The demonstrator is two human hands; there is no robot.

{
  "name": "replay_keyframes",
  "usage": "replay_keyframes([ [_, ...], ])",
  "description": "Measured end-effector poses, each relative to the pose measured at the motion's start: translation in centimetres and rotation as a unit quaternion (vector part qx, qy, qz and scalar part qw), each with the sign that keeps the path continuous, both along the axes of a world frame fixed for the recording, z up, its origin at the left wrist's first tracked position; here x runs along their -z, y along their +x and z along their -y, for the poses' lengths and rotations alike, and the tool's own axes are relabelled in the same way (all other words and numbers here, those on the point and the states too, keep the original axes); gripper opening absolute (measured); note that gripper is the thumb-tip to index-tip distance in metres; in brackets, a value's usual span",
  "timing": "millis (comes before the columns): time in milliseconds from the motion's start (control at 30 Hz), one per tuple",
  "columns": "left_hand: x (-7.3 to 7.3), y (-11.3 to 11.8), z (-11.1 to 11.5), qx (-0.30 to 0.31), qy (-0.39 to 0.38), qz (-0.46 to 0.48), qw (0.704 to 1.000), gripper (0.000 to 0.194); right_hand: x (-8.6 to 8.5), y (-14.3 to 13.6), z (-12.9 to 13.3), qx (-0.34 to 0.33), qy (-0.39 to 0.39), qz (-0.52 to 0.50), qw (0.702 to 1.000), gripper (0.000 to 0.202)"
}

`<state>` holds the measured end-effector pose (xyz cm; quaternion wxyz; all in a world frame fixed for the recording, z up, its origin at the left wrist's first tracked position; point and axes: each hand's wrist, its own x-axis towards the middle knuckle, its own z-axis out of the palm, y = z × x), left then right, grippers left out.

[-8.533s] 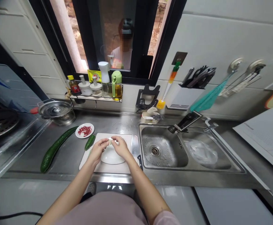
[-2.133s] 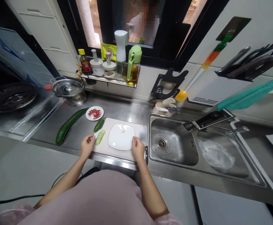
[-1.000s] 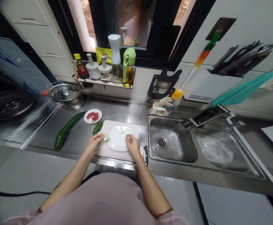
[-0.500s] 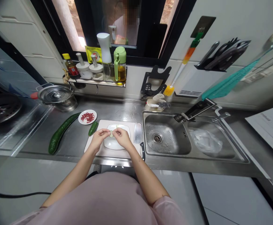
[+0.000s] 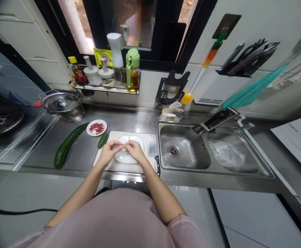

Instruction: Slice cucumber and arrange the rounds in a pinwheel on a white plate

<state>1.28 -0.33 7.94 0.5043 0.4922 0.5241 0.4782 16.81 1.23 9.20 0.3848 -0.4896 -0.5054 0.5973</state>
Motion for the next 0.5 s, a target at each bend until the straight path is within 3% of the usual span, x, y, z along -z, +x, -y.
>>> replay_keyframes([
  [300,-0.9,0.1,0.4,-0.004,0.072,-0.116,0.991,0.018,-0.5,0.0,0.1,0.001,-0.104,-0.053,0.993,0.014],
  [500,-1.5,0.1,0.9,0.004,0.152,-0.246,0.957,0.013,-0.4,0.1,0.3,-0.003,-0.160,-0.111,0.981,0.013],
])
